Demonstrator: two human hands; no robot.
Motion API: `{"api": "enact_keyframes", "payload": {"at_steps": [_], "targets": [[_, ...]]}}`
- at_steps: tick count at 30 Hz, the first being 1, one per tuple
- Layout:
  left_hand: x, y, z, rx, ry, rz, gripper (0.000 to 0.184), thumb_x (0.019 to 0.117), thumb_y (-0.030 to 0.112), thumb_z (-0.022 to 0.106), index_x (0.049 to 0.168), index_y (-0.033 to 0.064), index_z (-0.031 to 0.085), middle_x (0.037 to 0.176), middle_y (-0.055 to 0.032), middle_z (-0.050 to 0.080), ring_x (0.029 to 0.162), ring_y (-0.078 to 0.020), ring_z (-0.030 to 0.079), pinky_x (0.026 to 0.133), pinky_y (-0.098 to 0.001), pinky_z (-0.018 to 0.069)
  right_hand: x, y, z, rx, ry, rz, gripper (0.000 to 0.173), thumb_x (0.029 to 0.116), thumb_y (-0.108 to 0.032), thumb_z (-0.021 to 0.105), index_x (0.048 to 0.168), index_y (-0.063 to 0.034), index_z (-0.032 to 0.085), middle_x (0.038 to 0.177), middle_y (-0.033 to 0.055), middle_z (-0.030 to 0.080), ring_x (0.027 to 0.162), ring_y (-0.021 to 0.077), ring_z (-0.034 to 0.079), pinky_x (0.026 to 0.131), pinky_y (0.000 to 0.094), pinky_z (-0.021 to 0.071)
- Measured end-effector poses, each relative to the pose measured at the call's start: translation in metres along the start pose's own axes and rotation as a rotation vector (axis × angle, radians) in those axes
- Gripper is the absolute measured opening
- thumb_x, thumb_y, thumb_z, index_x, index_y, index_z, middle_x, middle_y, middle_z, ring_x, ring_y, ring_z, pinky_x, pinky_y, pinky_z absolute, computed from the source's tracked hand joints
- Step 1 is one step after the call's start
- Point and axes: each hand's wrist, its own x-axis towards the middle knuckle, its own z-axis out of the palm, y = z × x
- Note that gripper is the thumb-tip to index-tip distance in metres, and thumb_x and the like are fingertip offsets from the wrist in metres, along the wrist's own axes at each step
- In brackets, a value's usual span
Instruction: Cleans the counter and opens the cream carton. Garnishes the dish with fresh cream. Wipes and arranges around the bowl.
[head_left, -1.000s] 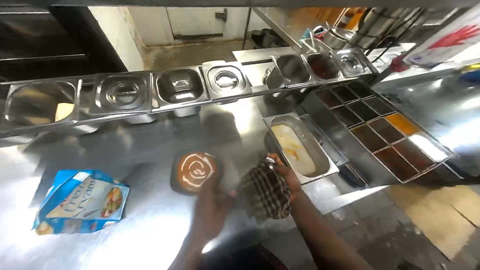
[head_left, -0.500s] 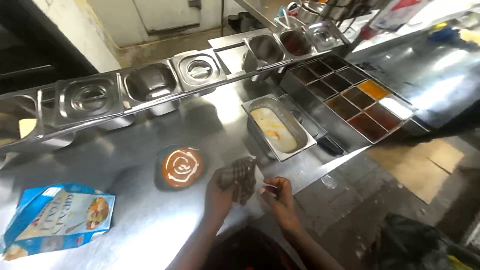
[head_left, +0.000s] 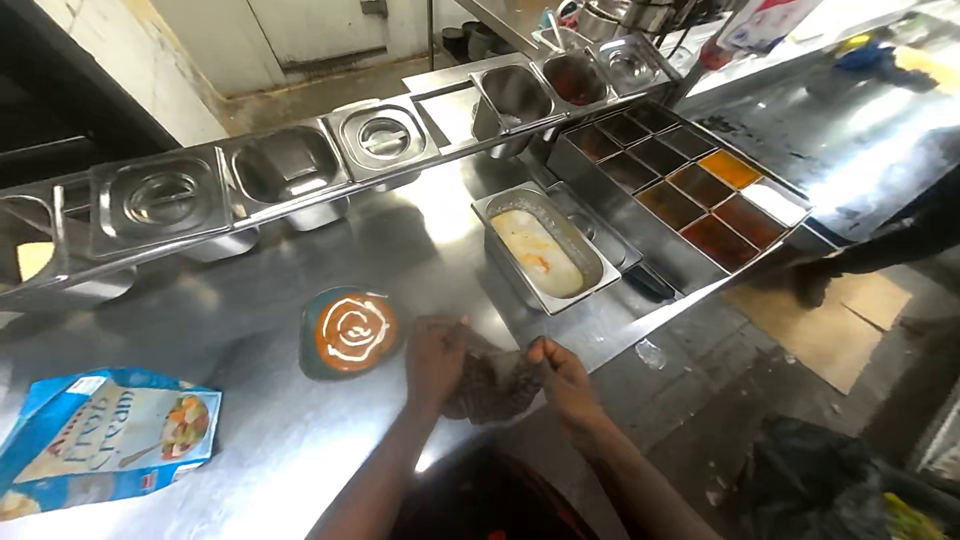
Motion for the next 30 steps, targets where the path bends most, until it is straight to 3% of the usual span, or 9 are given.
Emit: {"api": "enact_keyframes", "payload": {"at_steps": [2, 5, 7, 11, 14, 18, 22, 26, 30], "targets": [[0.004, 0.004, -0.007, -0.060, 0.052, -0.024, 0.052, 0.1042, 0.047, 0.055, 0.083, 0.0018, 0.070, 0.106, -0.0148, 0.065, 0.100, -0.0304, 0.062, 0.088, -0.0541, 0.0515, 0.006, -0.017, -0.007, 0.079, -0.068, 0.129, 0.037, 0.0838, -0.044, 0.081, 0.094, -0.0104, 0.067, 0.080, -0.0014, 0.068, 0.074, 0.0073, 0.066, 0.074, 0.0276, 0.0584], [0.002, 0.003, -0.012, -0.132, 0.168, 0.061, 0.045, 0.1041, 0.042, 0.057, 0.081, 0.0045, 0.067, 0.097, -0.0096, 0.063, 0.086, -0.0228, 0.061, 0.076, -0.0461, 0.0531, 0.014, -0.036, -0.010, 0.181, -0.090, 0.229, 0.018, 0.1004, -0.021, 0.063, 0.105, -0.0034, 0.067, 0.089, 0.0082, 0.072, 0.080, 0.0147, 0.070, 0.078, 0.0338, 0.0611], [-0.003, -0.004, -0.010, -0.028, 0.199, 0.161, 0.037, 0.0973, 0.040, 0.067, 0.084, 0.0066, 0.063, 0.102, -0.0106, 0.063, 0.089, -0.0247, 0.063, 0.075, -0.0463, 0.0551, 0.020, -0.030, -0.012, -0.111, 0.005, 0.147, 0.016, 0.1025, -0.017, 0.061, 0.111, -0.0047, 0.064, 0.088, 0.0096, 0.070, 0.077, 0.0175, 0.069, 0.073, 0.0362, 0.0606], [-0.020, -0.026, 0.010, 0.399, -0.155, 0.287, 0.060, 0.0910, 0.056, 0.068, 0.131, 0.0110, 0.066, 0.144, -0.0151, 0.056, 0.138, -0.0369, 0.048, 0.114, -0.0567, 0.0387, 0.016, -0.008, -0.016, -1.160, -0.077, 0.166, 0.053, 0.1038, -0.037, 0.054, 0.150, -0.0144, 0.043, 0.097, 0.0163, 0.071, 0.089, 0.0376, 0.071, 0.081, 0.0592, 0.0560], [-0.026, -0.031, 0.027, 0.589, -0.471, 0.235, 0.067, 0.0933, 0.063, 0.059, 0.147, 0.0242, 0.055, 0.160, -0.0078, 0.041, 0.150, -0.0346, 0.030, 0.120, -0.0593, 0.0255, 0.007, 0.010, -0.019, -1.049, 0.001, 0.079, 0.036, 0.1027, -0.039, 0.055, 0.126, -0.0140, 0.067, 0.094, 0.0105, 0.072, 0.085, 0.0288, 0.071, 0.078, 0.0523, 0.0574], [-0.032, -0.024, 0.026, 0.235, -0.246, 0.368, 0.069, 0.0883, 0.059, 0.069, 0.147, 0.0246, 0.057, 0.157, -0.0106, 0.045, 0.144, -0.0373, 0.040, 0.113, -0.0644, 0.0348, 0.011, 0.002, -0.009, -0.297, 0.085, 0.042, 0.016, 0.0946, -0.020, 0.068, 0.099, -0.0043, 0.069, 0.081, 0.0059, 0.068, 0.073, 0.0158, 0.066, 0.068, 0.0342, 0.0571], [-0.018, -0.005, 0.015, -0.018, -0.346, 0.395, 0.043, 0.1005, 0.045, 0.060, 0.134, 0.0197, 0.067, 0.114, -0.0053, 0.074, 0.108, -0.0218, 0.069, 0.100, -0.0536, 0.0510, 0.023, -0.015, 0.015, -0.197, 0.008, 0.175, 0.032, 0.1057, -0.021, 0.053, 0.084, -0.0045, 0.068, 0.073, 0.0033, 0.065, 0.068, 0.0115, 0.062, 0.066, 0.0289, 0.0539], [-0.005, -0.009, 0.005, -0.288, -0.271, 0.146, 0.034, 0.1033, 0.034, 0.059, 0.122, 0.0080, 0.072, 0.100, -0.0094, 0.074, 0.091, -0.0177, 0.070, 0.088, -0.0407, 0.0569, 0.038, -0.020, -0.008, -0.177, -0.183, 0.226, 0.034, 0.1031, -0.031, 0.051, 0.074, -0.0162, 0.061, 0.062, -0.0075, 0.055, 0.055, 0.0041, 0.052, 0.056, 0.0231, 0.0485], [0.005, -0.014, -0.001, -0.336, -0.190, -0.008, 0.032, 0.1014, 0.034, 0.062, 0.122, 0.0107, 0.069, 0.098, -0.0086, 0.072, 0.088, -0.0185, 0.069, 0.085, -0.0423, 0.0574, 0.048, -0.016, -0.002, -0.279, -0.306, 0.094, 0.031, 0.0875, -0.032, 0.075, 0.105, -0.0082, 0.069, 0.088, -0.0011, 0.069, 0.082, 0.0097, 0.066, 0.078, 0.0285, 0.0564]]}}
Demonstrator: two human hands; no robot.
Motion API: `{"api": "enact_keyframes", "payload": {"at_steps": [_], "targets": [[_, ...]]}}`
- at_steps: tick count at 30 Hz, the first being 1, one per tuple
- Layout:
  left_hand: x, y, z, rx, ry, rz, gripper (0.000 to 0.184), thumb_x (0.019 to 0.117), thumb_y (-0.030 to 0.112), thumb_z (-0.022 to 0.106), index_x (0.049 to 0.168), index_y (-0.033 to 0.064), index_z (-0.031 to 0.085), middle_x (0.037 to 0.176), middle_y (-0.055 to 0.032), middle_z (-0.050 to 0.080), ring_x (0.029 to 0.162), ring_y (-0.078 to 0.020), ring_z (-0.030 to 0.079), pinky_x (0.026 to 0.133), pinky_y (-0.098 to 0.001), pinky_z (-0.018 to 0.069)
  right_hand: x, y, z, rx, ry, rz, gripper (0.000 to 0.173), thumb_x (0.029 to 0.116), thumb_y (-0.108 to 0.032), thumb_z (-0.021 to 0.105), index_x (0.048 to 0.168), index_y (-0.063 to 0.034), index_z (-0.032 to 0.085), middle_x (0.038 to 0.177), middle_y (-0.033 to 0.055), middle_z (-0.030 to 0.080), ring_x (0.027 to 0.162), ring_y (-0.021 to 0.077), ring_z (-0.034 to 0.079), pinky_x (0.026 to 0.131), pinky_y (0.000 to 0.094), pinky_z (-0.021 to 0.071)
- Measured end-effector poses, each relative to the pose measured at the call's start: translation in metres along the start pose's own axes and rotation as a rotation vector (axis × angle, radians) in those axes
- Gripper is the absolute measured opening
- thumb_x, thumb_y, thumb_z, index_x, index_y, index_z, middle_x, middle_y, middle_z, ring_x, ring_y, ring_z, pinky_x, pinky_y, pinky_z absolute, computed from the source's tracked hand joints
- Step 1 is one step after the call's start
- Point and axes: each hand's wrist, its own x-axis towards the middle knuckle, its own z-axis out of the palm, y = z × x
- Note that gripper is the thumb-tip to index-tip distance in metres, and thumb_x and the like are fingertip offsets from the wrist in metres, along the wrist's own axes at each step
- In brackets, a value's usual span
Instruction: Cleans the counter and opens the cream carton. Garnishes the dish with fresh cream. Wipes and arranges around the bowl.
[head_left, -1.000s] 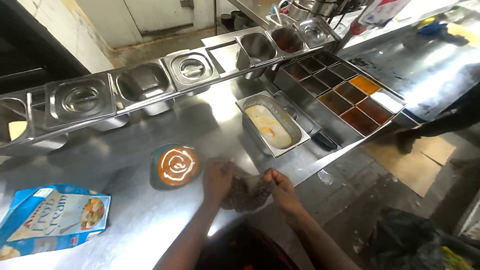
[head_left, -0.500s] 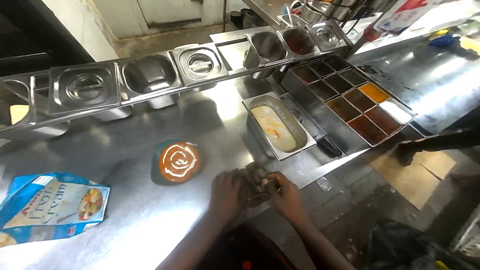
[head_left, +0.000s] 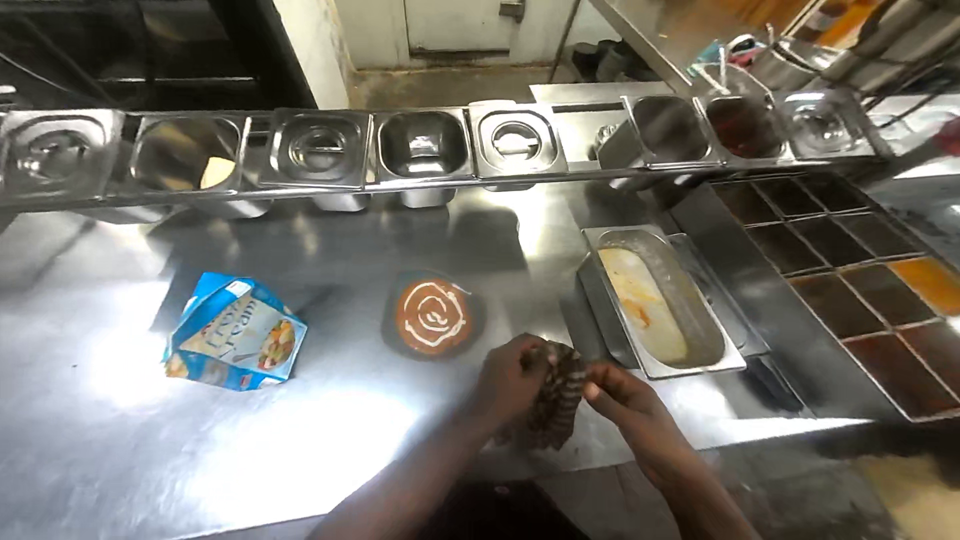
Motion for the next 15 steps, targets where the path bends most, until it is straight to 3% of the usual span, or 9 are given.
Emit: {"api": "enact_keyframes", "payload": {"at_steps": [1, 2, 4, 6, 9, 11, 12, 13, 15], "targets": [[-0.001, 0.003, 0.002, -0.028, 0.021, -0.026, 0.032, 0.1002, 0.033, 0.065, 0.123, 0.0109, 0.067, 0.098, -0.0084, 0.072, 0.087, -0.0185, 0.070, 0.083, -0.0427, 0.0583, 0.006, -0.001, 0.007, -0.042, 0.022, -0.019, 0.037, 0.0867, -0.029, 0.076, 0.112, -0.0040, 0.067, 0.093, 0.0034, 0.071, 0.086, 0.0137, 0.068, 0.081, 0.0320, 0.0586], [-0.002, 0.007, 0.005, -0.060, 0.052, -0.050, 0.032, 0.0994, 0.033, 0.068, 0.124, 0.0116, 0.065, 0.099, -0.0076, 0.073, 0.085, -0.0181, 0.071, 0.082, -0.0424, 0.0594, 0.012, -0.001, 0.014, -0.058, 0.038, -0.026, 0.033, 0.0873, -0.024, 0.076, 0.112, -0.0024, 0.068, 0.091, 0.0060, 0.072, 0.085, 0.0156, 0.069, 0.080, 0.0339, 0.0594], [0.000, 0.009, 0.009, -0.128, 0.100, -0.066, 0.038, 0.0979, 0.028, 0.071, 0.131, 0.0151, 0.058, 0.104, -0.0066, 0.072, 0.081, -0.0175, 0.071, 0.076, -0.0401, 0.0609, 0.024, -0.004, 0.022, 0.069, 0.087, -0.020, 0.013, 0.0884, -0.010, 0.074, 0.098, -0.0011, 0.071, 0.083, 0.0085, 0.071, 0.076, 0.0156, 0.067, 0.074, 0.0331, 0.0576], [0.003, 0.009, 0.007, -0.212, 0.116, -0.069, 0.042, 0.0974, 0.022, 0.071, 0.136, 0.0184, 0.056, 0.107, -0.0064, 0.071, 0.073, -0.0172, 0.070, 0.068, -0.0373, 0.0618, 0.033, -0.003, 0.024, 0.359, 0.116, -0.013, 0.005, 0.0887, -0.007, 0.070, 0.086, -0.0045, 0.067, 0.077, 0.0075, 0.067, 0.070, 0.0125, 0.064, 0.068, 0.0305, 0.0569], [0.007, 0.012, 0.005, -0.252, 0.068, -0.106, 0.021, 0.0993, 0.021, 0.069, 0.120, 0.0147, 0.068, 0.104, -0.0042, 0.071, 0.068, -0.0142, 0.067, 0.065, -0.0329, 0.0601, 0.043, 0.003, 0.028, 0.700, 0.101, -0.029, 0.008, 0.0866, -0.018, 0.076, 0.090, -0.0120, 0.072, 0.087, 0.0078, 0.071, 0.076, 0.0140, 0.069, 0.071, 0.0345, 0.0606], [0.011, 0.012, 0.008, -0.182, 0.059, -0.117, 0.019, 0.1003, 0.024, 0.067, 0.116, 0.0136, 0.071, 0.098, -0.0043, 0.072, 0.074, -0.0139, 0.069, 0.071, -0.0343, 0.0602, 0.050, 0.009, 0.033, 0.775, 0.088, -0.085, 0.017, 0.0893, -0.020, 0.076, 0.105, -0.0120, 0.075, 0.111, 0.0123, 0.073, 0.091, 0.0186, 0.072, 0.079, 0.0373, 0.0619], [0.012, 0.011, 0.010, -0.117, 0.061, -0.094, 0.021, 0.1005, 0.024, 0.064, 0.117, 0.0121, 0.071, 0.102, -0.0054, 0.072, 0.083, -0.0150, 0.069, 0.079, -0.0367, 0.0594, 0.054, 0.012, 0.036, 0.755, 0.081, -0.111, 0.019, 0.0929, -0.019, 0.072, 0.110, -0.0118, 0.073, 0.121, 0.0134, 0.072, 0.097, 0.0196, 0.072, 0.081, 0.0368, 0.0613], [0.013, 0.011, 0.011, -0.041, 0.050, -0.065, 0.025, 0.1010, 0.023, 0.060, 0.120, 0.0104, 0.071, 0.111, -0.0072, 0.071, 0.097, -0.0174, 0.069, 0.089, -0.0392, 0.0577, 0.059, 0.012, 0.040, 0.697, 0.088, -0.129, 0.019, 0.0963, -0.017, 0.066, 0.114, -0.0109, 0.071, 0.125, 0.0143, 0.071, 0.101, 0.0206, 0.072, 0.083, 0.0363, 0.0609], [0.014, 0.014, 0.006, 0.103, -0.011, -0.037, 0.033, 0.1023, 0.022, 0.055, 0.130, 0.0104, 0.069, 0.128, -0.0117, 0.064, 0.116, -0.0230, 0.063, 0.101, -0.0421, 0.0529, 0.070, 0.009, 0.045, 0.525, 0.115, -0.151, 0.022, 0.0969, -0.012, 0.063, 0.118, -0.0074, 0.069, 0.119, 0.0154, 0.073, 0.099, 0.0216, 0.073, 0.081, 0.0350, 0.0616]]}}
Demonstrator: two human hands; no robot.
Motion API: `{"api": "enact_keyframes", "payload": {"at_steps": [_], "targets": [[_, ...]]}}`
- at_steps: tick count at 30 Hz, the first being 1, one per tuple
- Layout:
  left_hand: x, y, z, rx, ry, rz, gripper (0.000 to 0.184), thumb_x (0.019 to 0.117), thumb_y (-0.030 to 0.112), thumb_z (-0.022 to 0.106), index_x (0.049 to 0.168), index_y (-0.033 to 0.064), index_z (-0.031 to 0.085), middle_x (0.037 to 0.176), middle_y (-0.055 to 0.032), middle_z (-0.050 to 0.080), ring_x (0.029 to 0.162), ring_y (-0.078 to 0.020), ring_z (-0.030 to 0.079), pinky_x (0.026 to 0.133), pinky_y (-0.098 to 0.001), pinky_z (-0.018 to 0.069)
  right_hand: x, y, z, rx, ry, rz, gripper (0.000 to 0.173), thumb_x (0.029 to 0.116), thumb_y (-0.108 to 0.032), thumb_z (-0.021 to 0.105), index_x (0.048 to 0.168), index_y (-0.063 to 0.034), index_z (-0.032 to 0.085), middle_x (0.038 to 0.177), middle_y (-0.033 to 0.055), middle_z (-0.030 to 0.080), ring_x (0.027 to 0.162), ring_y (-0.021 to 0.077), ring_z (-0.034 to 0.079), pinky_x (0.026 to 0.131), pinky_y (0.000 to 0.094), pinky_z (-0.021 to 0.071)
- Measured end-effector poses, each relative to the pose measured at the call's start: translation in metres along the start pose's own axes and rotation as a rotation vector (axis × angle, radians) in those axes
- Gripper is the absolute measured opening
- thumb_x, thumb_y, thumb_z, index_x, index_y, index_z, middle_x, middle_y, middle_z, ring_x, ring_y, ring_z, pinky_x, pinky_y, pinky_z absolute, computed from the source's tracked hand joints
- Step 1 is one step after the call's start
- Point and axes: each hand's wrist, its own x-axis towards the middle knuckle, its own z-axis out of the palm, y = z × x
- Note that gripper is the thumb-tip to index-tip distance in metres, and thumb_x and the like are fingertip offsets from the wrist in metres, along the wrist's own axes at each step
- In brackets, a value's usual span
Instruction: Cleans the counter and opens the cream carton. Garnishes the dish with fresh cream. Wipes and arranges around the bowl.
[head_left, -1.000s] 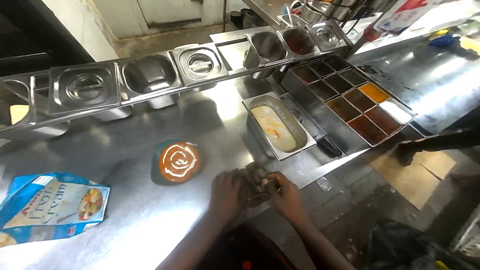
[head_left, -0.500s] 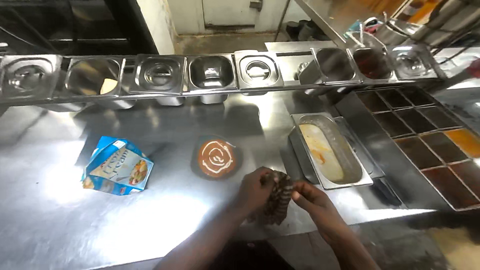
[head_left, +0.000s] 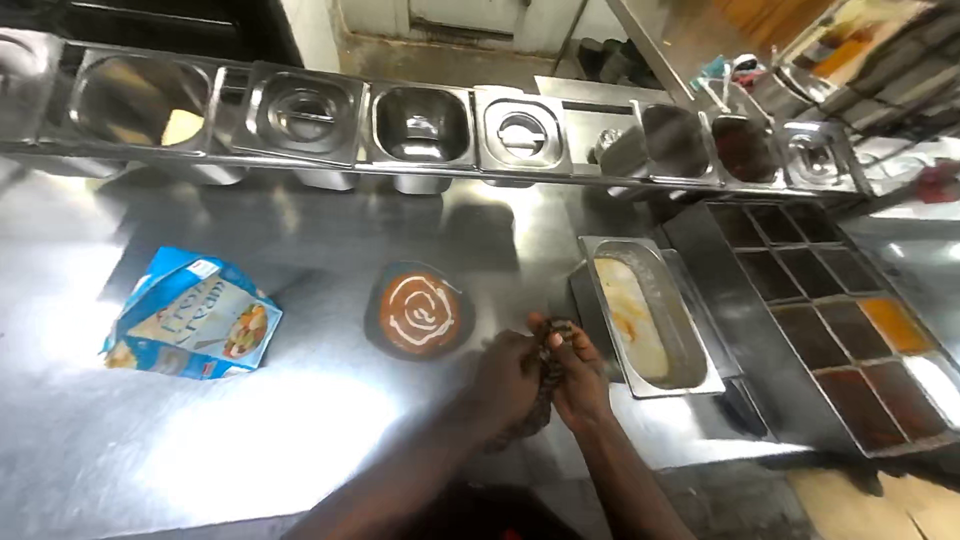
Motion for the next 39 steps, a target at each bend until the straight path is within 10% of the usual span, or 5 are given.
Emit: {"api": "enact_keyframes", "payload": {"at_steps": [3, 10, 16, 21, 39], "targets": [[-0.015, 0.008, -0.029, 0.120, -0.089, -0.027, 0.050, 0.1016, 0.032, 0.060, 0.149, 0.0178, 0.054, 0.146, -0.0129, 0.052, 0.122, -0.0265, 0.061, 0.103, -0.0453, 0.0522, 0.026, -0.004, 0.005, -0.321, -0.048, -0.048, 0.024, 0.0973, -0.008, 0.062, 0.120, -0.0053, 0.068, 0.105, 0.0125, 0.076, 0.087, 0.0195, 0.074, 0.074, 0.0333, 0.0625], [-0.083, -0.085, -0.088, 0.040, 0.970, -0.053, 0.055, 0.0951, 0.032, 0.066, 0.136, -0.0013, 0.049, 0.097, -0.0108, 0.061, 0.068, -0.0184, 0.058, 0.059, -0.0398, 0.0540, 0.094, -0.024, 0.031, -1.378, -0.705, -0.584, 0.034, 0.0959, -0.015, 0.059, 0.128, -0.0116, 0.071, 0.125, 0.0132, 0.065, 0.101, 0.0237, 0.069, 0.082, 0.0444, 0.0606], [-0.067, -0.112, -0.119, -0.073, 0.486, -0.434, 0.053, 0.1093, 0.041, 0.041, 0.157, 0.0207, 0.037, 0.087, -0.0071, 0.073, 0.074, -0.0216, 0.072, 0.073, -0.0475, 0.0608, 0.128, -0.043, 0.063, -1.774, -1.258, -1.065, 0.041, 0.0862, -0.011, 0.073, 0.124, -0.0246, 0.072, 0.125, 0.0125, 0.064, 0.102, 0.0348, 0.065, 0.075, 0.0485, 0.0580], [-0.049, -0.099, -0.125, 0.091, 0.462, -0.403, 0.049, 0.1064, 0.029, 0.043, 0.150, 0.0071, 0.047, 0.094, -0.0171, 0.072, 0.087, -0.0341, 0.072, 0.082, -0.0559, 0.0572, 0.146, -0.048, 0.087, -1.909, -1.481, -1.202, 0.031, 0.0937, -0.016, 0.065, 0.123, -0.0260, 0.070, 0.123, 0.0090, 0.065, 0.103, 0.0331, 0.064, 0.080, 0.0490, 0.0563], [-0.041, -0.072, -0.153, 0.178, 0.241, -0.524, 0.047, 0.1069, 0.029, 0.048, 0.148, 0.0067, 0.045, 0.102, -0.0163, 0.071, 0.098, -0.0332, 0.070, 0.089, -0.0506, 0.0552, 0.170, -0.029, 0.112, -1.874, -1.557, -1.514, 0.024, 0.0981, -0.013, 0.054, 0.113, -0.0137, 0.072, 0.117, 0.0075, 0.067, 0.101, 0.0312, 0.063, 0.076, 0.0465, 0.0535]]}}
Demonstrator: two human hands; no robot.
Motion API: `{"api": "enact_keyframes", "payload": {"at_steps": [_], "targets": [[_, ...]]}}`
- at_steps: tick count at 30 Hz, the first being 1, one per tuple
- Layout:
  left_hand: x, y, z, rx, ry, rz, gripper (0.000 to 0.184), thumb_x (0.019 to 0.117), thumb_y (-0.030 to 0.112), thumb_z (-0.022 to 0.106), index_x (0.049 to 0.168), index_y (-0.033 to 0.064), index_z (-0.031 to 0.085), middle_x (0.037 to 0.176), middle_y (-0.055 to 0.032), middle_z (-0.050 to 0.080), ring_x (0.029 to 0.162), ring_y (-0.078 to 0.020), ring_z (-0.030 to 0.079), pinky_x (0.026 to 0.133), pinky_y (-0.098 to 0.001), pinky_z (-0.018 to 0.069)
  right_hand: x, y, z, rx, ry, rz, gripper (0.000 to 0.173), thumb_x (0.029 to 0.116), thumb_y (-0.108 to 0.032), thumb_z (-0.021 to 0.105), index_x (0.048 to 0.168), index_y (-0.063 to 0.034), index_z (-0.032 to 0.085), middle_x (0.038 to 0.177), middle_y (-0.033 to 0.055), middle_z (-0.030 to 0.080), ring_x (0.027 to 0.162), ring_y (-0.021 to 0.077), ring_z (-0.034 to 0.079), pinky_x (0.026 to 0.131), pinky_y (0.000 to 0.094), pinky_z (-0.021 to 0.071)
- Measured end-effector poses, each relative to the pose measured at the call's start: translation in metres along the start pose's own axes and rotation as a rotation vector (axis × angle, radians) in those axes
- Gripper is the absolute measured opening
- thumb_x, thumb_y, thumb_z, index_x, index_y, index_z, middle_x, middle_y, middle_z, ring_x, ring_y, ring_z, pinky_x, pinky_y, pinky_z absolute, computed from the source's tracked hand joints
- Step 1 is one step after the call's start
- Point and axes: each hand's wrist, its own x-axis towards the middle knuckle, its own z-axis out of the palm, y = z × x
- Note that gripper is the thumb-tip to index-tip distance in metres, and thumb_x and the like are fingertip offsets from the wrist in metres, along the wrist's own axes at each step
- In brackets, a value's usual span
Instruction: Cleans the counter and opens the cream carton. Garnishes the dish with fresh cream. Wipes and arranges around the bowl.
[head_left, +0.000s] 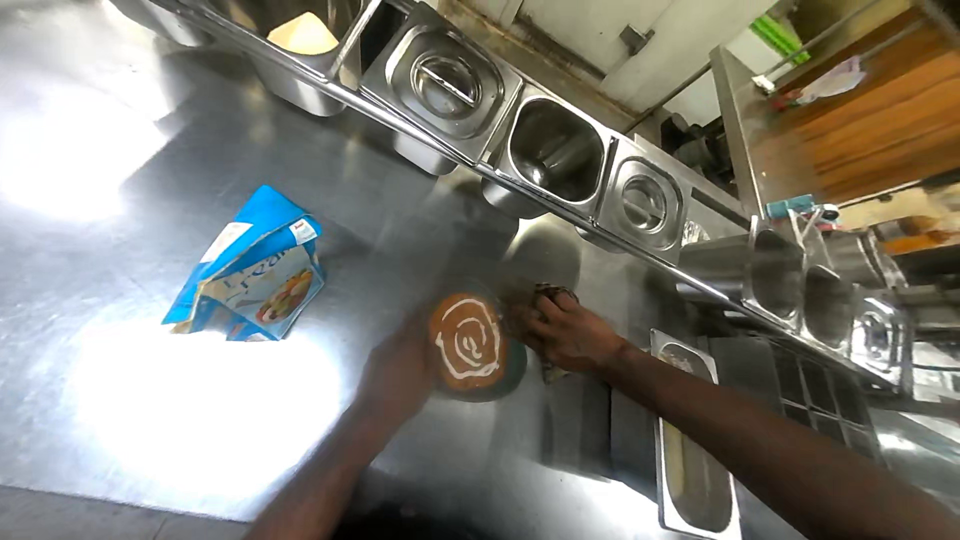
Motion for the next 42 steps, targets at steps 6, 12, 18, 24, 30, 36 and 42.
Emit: {"api": "enact_keyframes", "payload": {"at_steps": [6, 12, 18, 24, 30, 36, 42], "targets": [[0.001, -0.001, -0.003, 0.014, -0.016, 0.021, 0.045, 0.1064, 0.028, 0.048, 0.146, 0.0070, 0.046, 0.102, -0.0162, 0.070, 0.099, -0.0335, 0.069, 0.089, -0.0500, 0.0546, 0.003, -0.002, 0.009, -0.082, 0.032, 0.032, 0.026, 0.0992, -0.015, 0.052, 0.117, -0.0116, 0.071, 0.125, 0.0089, 0.067, 0.098, 0.0311, 0.064, 0.074, 0.0457, 0.0539], [0.001, -0.003, -0.005, 0.033, -0.035, 0.015, 0.046, 0.1064, 0.029, 0.048, 0.146, 0.0058, 0.048, 0.103, -0.0179, 0.070, 0.100, -0.0355, 0.069, 0.090, -0.0533, 0.0540, 0.020, 0.018, -0.005, 0.285, 0.087, 0.556, 0.028, 0.0912, -0.006, 0.066, 0.118, -0.0100, 0.073, 0.128, 0.0212, 0.065, 0.107, 0.0422, 0.067, 0.080, 0.0564, 0.0579], [0.002, -0.018, -0.007, -0.032, -0.048, 0.092, 0.043, 0.1068, 0.026, 0.047, 0.145, 0.0062, 0.050, 0.103, -0.0189, 0.070, 0.098, -0.0351, 0.069, 0.090, -0.0542, 0.0545, -0.007, 0.029, -0.005, 0.759, 0.382, 1.057, 0.029, 0.0966, -0.033, 0.066, 0.101, -0.0046, 0.070, 0.102, 0.0126, 0.066, 0.089, 0.0242, 0.065, 0.078, 0.0461, 0.0552], [0.010, -0.022, -0.010, -0.038, -0.021, 0.125, 0.040, 0.1083, 0.027, 0.046, 0.142, 0.0084, 0.054, 0.101, -0.0171, 0.071, 0.092, -0.0317, 0.071, 0.087, -0.0524, 0.0563, -0.014, 0.004, -0.011, 0.578, 0.114, 0.583, 0.026, 0.0912, -0.010, 0.062, 0.114, -0.0104, 0.073, 0.114, 0.0130, 0.071, 0.094, 0.0320, 0.072, 0.071, 0.0531, 0.0603], [0.022, -0.025, -0.014, 0.038, 0.010, 0.172, 0.040, 0.1065, 0.030, 0.046, 0.139, 0.0090, 0.058, 0.100, -0.0166, 0.072, 0.097, -0.0339, 0.070, 0.088, -0.0546, 0.0547, 0.011, 0.003, -0.015, 0.451, -0.013, 0.398, 0.028, 0.0932, -0.009, 0.065, 0.118, -0.0189, 0.073, 0.110, 0.0100, 0.071, 0.098, 0.0294, 0.071, 0.074, 0.0480, 0.0610], [0.027, -0.027, -0.013, 0.022, 0.016, 0.185, 0.040, 0.1057, 0.029, 0.048, 0.138, 0.0076, 0.058, 0.097, -0.0171, 0.071, 0.095, -0.0341, 0.070, 0.087, -0.0553, 0.0547, 0.025, 0.020, -0.012, 0.855, 0.072, 0.584, 0.014, 0.0915, -0.002, 0.064, 0.099, -0.0074, 0.074, 0.139, 0.0148, 0.057, 0.107, 0.0299, 0.067, 0.082, 0.0507, 0.0599], [0.022, -0.025, -0.016, -0.009, 0.014, 0.191, 0.037, 0.1055, 0.030, 0.051, 0.134, 0.0087, 0.061, 0.097, -0.0174, 0.071, 0.094, -0.0362, 0.070, 0.085, -0.0587, 0.0542, 0.004, 0.037, -0.020, 1.408, 0.056, 1.030, 0.034, 0.0820, -0.025, 0.079, 0.108, -0.0059, 0.069, 0.133, 0.0120, 0.051, 0.119, 0.0231, 0.053, 0.096, 0.0440, 0.0500]]}}
